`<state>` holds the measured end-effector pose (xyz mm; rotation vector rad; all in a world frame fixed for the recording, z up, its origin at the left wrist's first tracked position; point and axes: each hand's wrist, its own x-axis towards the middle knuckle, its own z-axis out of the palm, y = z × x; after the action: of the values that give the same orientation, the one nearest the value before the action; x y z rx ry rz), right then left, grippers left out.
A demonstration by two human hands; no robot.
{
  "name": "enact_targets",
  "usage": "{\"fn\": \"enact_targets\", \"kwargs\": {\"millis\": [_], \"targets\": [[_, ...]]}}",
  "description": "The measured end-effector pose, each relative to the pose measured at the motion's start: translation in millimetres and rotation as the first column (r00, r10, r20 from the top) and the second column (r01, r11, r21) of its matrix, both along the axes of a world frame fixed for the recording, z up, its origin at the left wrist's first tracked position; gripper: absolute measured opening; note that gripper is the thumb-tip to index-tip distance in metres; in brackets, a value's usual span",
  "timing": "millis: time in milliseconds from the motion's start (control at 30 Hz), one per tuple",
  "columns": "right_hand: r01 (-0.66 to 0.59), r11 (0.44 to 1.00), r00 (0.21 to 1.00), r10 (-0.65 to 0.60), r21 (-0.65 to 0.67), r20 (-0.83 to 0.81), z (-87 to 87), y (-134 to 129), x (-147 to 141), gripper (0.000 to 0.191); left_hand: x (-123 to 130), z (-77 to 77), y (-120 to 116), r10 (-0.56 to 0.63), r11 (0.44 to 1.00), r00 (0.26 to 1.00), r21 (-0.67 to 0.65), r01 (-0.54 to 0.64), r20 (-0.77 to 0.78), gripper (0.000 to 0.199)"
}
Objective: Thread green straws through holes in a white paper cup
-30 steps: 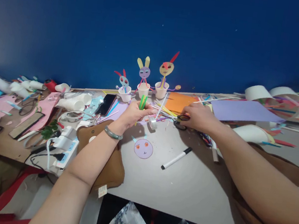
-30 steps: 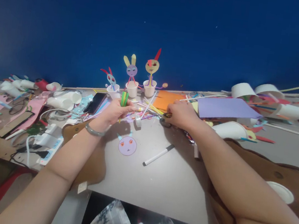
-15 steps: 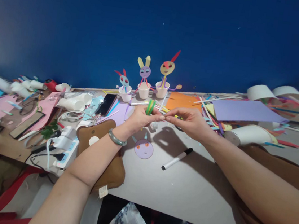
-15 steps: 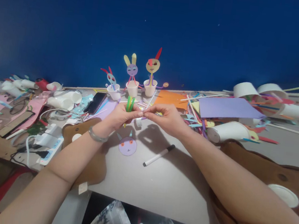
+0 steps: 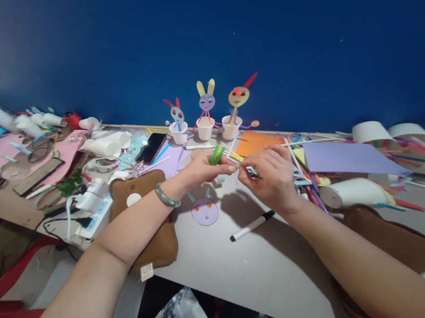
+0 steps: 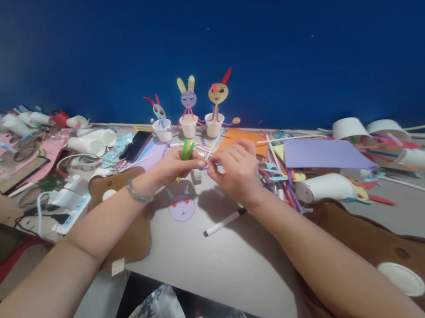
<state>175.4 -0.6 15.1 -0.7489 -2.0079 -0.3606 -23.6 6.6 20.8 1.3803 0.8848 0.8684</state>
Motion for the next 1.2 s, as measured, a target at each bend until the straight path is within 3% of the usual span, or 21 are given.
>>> {"fn": "enact_targets", "kwargs": {"millis": [67,167,367,633,800,933,1067,1200], "targets": [[0.032,0.984,0.993,-0.051,0.173,0.104,0.4,-1.5,0.0,0.013,0.5,1.2,-1.2,0.012,1.0,1.0,0.002,-0.012,0.015,0.043],[0.026,0.944,0.967,-0.108,0.328,0.231,2.5,-5.0,-0.3,0.01,1.0,2.5,-2.2,0.018,1.0,1.0,-0.016,-0.018,0.023,0.045],[0.043,0.901,0.928,-0.196,0.431,0.318,1.7,-6.7,-0.7,0.009,0.2,-0.6,-0.2,0.023,0.999,0.999,-0.029,-0.022,0.023,0.043],[0.002,0.957,0.936,-0.103,0.289,0.337,-3.3,-5.9,0.3,0.013,-1.2,-1.4,1.8,0.007,0.997,0.996,-0.075,0.0,0.094,0.04],[-0.012,0.998,0.999,0.01,0.056,0.039,-4.0,-6.0,-3.9,0.005,-1.7,4.2,-1.0,-0.023,0.997,0.996,-0.076,0.03,0.085,0.043],[-0.102,0.974,0.993,0.088,-0.201,-0.078,-3.2,-7.4,-6.9,0.016,-1.0,4.0,-1.4,0.013,0.997,0.998,-0.078,-0.008,0.069,0.045],[-0.166,0.966,0.986,0.164,-0.198,-0.026,-3.4,-6.6,-6.4,0.018,0.2,3.9,-0.3,0.017,0.988,0.994,-0.155,-0.001,0.104,0.043],[-0.11,0.98,0.994,0.107,-0.165,-0.03,-6.5,-2.1,-4.7,0.011,0.8,7.4,-0.7,-0.006,0.978,0.991,-0.204,0.033,0.132,0.037]]}}
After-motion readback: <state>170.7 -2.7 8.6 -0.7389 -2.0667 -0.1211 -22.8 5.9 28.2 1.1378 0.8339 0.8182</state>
